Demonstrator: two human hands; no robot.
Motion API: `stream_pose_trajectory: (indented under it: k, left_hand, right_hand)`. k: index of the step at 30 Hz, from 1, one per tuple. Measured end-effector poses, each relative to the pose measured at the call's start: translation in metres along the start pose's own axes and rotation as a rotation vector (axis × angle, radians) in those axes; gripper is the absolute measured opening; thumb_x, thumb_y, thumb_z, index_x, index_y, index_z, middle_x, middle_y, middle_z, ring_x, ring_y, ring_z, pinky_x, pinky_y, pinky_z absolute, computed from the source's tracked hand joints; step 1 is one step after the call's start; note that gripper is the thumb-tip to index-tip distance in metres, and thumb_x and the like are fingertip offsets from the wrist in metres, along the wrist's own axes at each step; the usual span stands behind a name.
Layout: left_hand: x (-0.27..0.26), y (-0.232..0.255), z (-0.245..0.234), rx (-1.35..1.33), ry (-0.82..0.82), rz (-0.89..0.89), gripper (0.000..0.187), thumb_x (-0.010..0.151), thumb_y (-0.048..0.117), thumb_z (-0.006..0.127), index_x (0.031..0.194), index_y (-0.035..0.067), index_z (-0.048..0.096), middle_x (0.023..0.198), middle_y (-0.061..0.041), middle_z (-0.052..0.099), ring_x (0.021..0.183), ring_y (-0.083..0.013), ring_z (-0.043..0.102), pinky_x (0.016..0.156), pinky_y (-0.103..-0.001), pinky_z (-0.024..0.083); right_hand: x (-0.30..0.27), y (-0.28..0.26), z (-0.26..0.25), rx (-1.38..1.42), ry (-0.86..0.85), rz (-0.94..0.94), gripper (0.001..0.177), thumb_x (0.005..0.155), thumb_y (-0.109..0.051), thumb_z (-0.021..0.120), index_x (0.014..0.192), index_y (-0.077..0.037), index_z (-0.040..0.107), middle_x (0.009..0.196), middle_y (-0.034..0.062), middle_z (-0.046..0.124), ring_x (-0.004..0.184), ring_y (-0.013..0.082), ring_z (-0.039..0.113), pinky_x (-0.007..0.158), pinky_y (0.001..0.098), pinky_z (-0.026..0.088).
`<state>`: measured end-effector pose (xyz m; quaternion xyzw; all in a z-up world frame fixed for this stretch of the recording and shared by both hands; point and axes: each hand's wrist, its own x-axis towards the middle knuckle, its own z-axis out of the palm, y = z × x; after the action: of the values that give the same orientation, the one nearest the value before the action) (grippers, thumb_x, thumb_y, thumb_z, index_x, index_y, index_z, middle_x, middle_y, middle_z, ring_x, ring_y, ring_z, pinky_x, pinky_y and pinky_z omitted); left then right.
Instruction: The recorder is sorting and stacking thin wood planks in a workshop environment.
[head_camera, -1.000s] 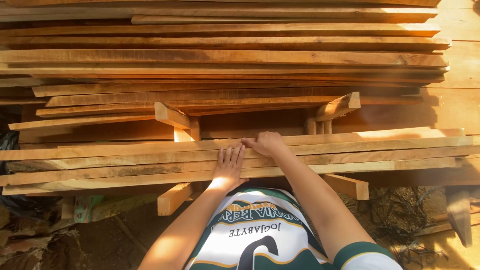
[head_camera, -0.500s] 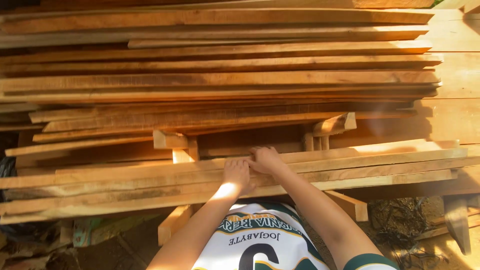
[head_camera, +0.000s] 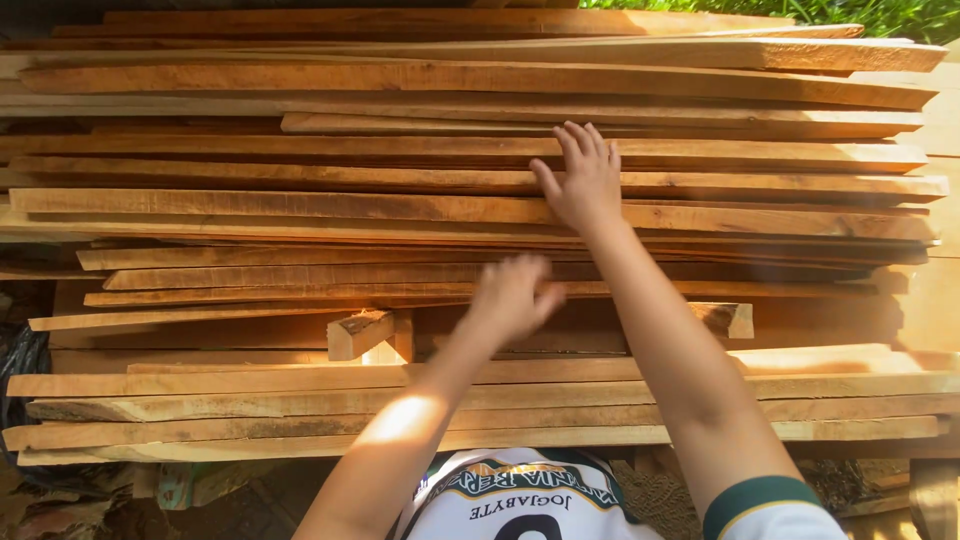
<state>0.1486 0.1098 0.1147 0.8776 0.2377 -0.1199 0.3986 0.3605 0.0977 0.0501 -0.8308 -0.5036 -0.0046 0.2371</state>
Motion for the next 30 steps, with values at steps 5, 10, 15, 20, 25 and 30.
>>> stream_pose_trajectory:
  k: [5,10,15,20,25,30]
  left_hand:
    - [0.113,-0.074,-0.053,0.071,0.571,-0.052,0.036,0.099,0.040,0.058,0.127,0.018,0.064,0.126,-0.007,0.064,0.123,-0.0359,0.059,0.099,-0.058,0.046]
    - [0.106,-0.107,-0.122,0.258,0.311,-0.266,0.065,0.096,0.056,0.061,0.137,0.005,0.060,0.150,-0.012,0.050,0.134,-0.0407,0.050,0.112,-0.062,0.034]
    - [0.112,-0.155,-0.141,0.271,0.170,-0.274,0.069,0.084,0.064,0.070,0.128,0.010,0.069,0.136,-0.013,0.065,0.130,-0.0402,0.057,0.117,-0.063,0.019]
    - [0.104,-0.150,-0.152,0.316,0.080,-0.285,0.064,0.087,0.065,0.068,0.125,0.014,0.068,0.133,-0.011,0.068,0.130,-0.0340,0.059,0.118,-0.058,0.023]
    - [0.103,-0.148,-0.143,0.382,0.214,-0.040,0.046,0.093,0.050,0.074,0.119,0.013,0.061,0.121,-0.007,0.070,0.120,-0.0289,0.064,0.103,-0.052,0.041]
    - [0.104,-0.095,-0.110,0.514,0.489,0.570,0.050,0.077,0.059,0.082,0.104,0.025,0.059,0.099,0.011,0.066,0.097,-0.0107,0.068,0.077,-0.031,0.046]
  right_hand:
    - [0.018,0.020,0.017,-0.156,-0.239,0.122,0.059,0.099,-0.063,0.055,0.138,-0.019,0.061,0.132,0.0043,0.056,0.134,0.0289,0.045,0.113,0.0634,0.027]
    - [0.032,0.026,0.013,-0.186,-0.276,0.207,0.051,0.089,-0.069,0.064,0.107,-0.023,0.074,0.110,0.0009,0.062,0.113,0.0261,0.055,0.101,0.0506,0.039]
    - [0.037,0.015,-0.011,-0.078,-0.391,0.202,0.053,0.083,-0.062,0.072,0.112,-0.018,0.073,0.109,0.0033,0.070,0.112,0.0256,0.061,0.100,0.0460,0.042]
    - [0.033,0.005,-0.028,-0.074,-0.409,0.165,0.055,0.083,-0.060,0.075,0.115,-0.015,0.067,0.109,0.0056,0.073,0.110,0.0273,0.065,0.099,0.0444,0.044]
    - [0.043,-0.045,-0.074,-0.270,-0.358,0.002,0.070,0.084,-0.062,0.074,0.134,-0.017,0.053,0.124,0.0063,0.066,0.131,0.0284,0.055,0.118,0.0552,0.020]
    - [0.049,-0.067,-0.098,-0.401,-0.665,-0.131,0.085,0.072,-0.079,0.071,0.128,-0.015,0.060,0.119,0.0069,0.071,0.118,0.0314,0.067,0.115,0.0612,0.028]
